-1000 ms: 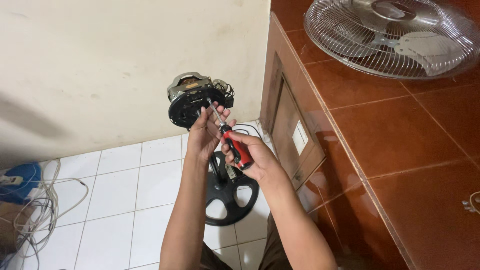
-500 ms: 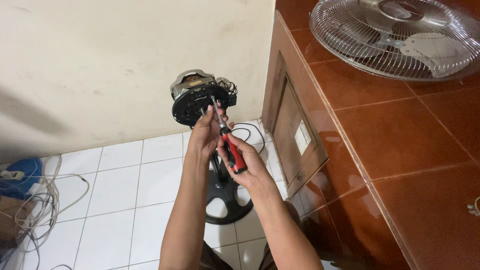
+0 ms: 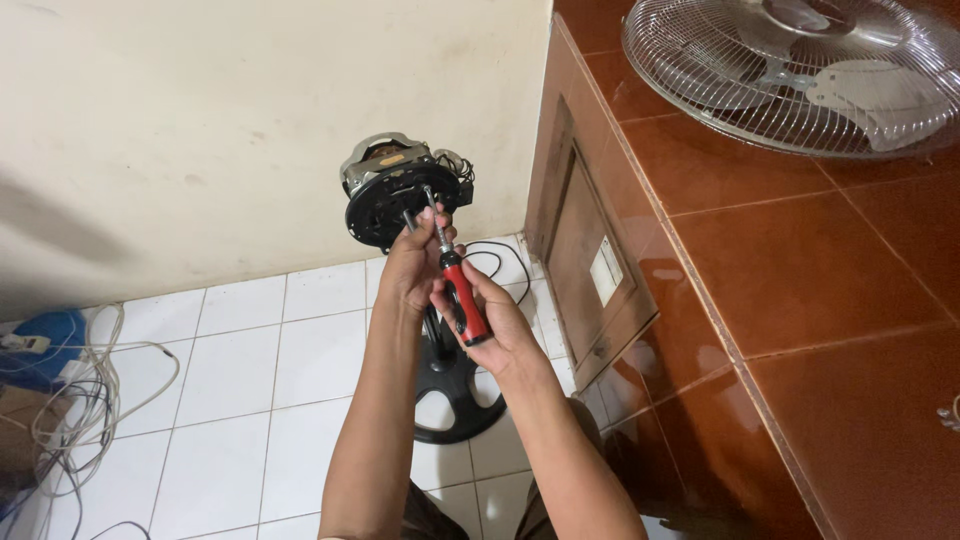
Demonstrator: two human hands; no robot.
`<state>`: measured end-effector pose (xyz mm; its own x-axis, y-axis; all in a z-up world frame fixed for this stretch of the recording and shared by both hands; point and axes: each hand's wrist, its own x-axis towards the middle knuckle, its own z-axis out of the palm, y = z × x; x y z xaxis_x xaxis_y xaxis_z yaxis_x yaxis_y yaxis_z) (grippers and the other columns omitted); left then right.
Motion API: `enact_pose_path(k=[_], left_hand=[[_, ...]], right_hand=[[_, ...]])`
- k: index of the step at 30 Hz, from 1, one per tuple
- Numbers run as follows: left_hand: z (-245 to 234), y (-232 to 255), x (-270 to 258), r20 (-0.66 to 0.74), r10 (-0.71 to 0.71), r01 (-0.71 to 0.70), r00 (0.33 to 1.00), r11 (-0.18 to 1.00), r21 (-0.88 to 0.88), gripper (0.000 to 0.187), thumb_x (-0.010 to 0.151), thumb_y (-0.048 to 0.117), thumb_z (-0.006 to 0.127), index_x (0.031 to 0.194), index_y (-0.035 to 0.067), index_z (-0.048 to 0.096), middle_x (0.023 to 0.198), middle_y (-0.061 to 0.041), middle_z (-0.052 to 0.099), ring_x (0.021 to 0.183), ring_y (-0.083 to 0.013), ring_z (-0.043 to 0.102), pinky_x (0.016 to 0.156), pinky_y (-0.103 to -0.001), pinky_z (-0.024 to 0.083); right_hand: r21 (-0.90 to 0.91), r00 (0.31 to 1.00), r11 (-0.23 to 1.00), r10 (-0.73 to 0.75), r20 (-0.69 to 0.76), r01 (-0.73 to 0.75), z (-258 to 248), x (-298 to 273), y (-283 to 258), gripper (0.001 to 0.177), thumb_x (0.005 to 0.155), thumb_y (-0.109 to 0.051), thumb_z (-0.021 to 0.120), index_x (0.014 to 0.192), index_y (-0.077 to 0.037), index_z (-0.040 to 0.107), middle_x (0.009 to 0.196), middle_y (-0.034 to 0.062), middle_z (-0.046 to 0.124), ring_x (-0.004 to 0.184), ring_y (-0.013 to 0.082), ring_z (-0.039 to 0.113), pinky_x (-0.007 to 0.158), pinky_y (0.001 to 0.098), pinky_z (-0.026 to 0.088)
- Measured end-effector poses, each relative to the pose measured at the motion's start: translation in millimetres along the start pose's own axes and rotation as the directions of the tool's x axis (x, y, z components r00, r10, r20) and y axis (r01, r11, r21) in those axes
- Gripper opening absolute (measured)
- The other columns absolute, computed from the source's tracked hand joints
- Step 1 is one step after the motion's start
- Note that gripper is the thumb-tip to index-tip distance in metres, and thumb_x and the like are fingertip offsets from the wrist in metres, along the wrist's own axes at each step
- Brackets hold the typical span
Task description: The person disassembles a standing fan by removing the front grille and unscrewing components from the motor housing using a screwdriver. The person then reattaches the front grille and continues to adjust screws on the motor assembly.
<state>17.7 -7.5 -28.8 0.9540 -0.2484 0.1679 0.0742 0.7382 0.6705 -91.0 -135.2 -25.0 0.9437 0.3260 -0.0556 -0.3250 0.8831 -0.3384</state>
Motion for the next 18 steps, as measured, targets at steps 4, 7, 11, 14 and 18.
enact_pose_path(k=[4,7,11,14,18], left_hand=[[1.7,-3.4,1.7,-0.040,0.026,-0.026,0.999,1.000,0.001,0.016,0.105,0.025,0.058,0.112,0.011,0.060,0.090,0.001,0.061,0.085,-0.0156,0.058,0.072,-0.037,0.053],[1.9,-7.9,3.3,-0.049,0.032,-0.033,0.998,0.999,-0.021,0.018,0.106,0.026,0.055,0.112,0.010,0.060,0.091,-0.001,0.063,0.091,-0.0185,0.062,0.076,-0.041,0.052],[1.7,-8.4,3.7,-0.102,0.031,-0.032,0.994,0.999,-0.013,0.026,0.107,0.032,0.051,0.115,0.010,0.062,0.099,-0.003,0.068,0.099,-0.0220,0.066,0.086,-0.045,0.051],[4.5,-4.8,2.6,-0.126,0.005,-0.007,0.992,1.000,-0.017,0.030,0.107,0.036,0.048,0.117,0.011,0.061,0.105,-0.003,0.070,0.104,-0.0217,0.066,0.092,-0.047,0.050],[7.5,-2.8,0.4,-0.076,0.011,-0.012,0.997,1.000,-0.015,0.034,0.108,0.037,0.045,0.118,0.009,0.059,0.112,-0.008,0.071,0.110,-0.0263,0.068,0.093,-0.050,0.051]], right_hand=[[-0.137,0.996,0.987,0.082,-0.027,-0.085,-4.8,-31.6,1.0,0.045,0.096,-0.045,0.053,0.112,-0.005,0.064,0.089,0.0075,0.068,0.073,0.0188,0.069,0.060,0.0310,0.056],[-0.166,0.993,0.986,0.024,0.117,-0.005,-16.1,-43.6,6.5,0.047,0.102,-0.041,0.054,0.128,-0.003,0.065,0.086,0.0028,0.064,0.057,0.0093,0.052,0.047,0.0209,0.039],[-0.199,0.997,0.979,-0.032,0.068,0.045,-24.1,-41.8,-6.2,0.049,0.103,-0.039,0.055,0.129,0.002,0.062,0.076,-0.0006,0.053,0.046,0.0066,0.037,0.042,0.0206,0.028],[-0.186,1.000,0.982,0.026,0.016,-0.023,-17.4,-38.3,-24.8,0.050,0.103,-0.040,0.054,0.129,0.002,0.062,0.071,-0.0029,0.049,0.043,0.0054,0.031,0.038,0.0201,0.023],[-0.281,0.999,0.960,-0.030,-0.040,0.018,-5.2,-36.7,-30.5,0.050,0.100,-0.042,0.055,0.117,0.004,0.069,0.064,-0.0029,0.050,0.039,0.0036,0.033,0.035,0.0192,0.022]])
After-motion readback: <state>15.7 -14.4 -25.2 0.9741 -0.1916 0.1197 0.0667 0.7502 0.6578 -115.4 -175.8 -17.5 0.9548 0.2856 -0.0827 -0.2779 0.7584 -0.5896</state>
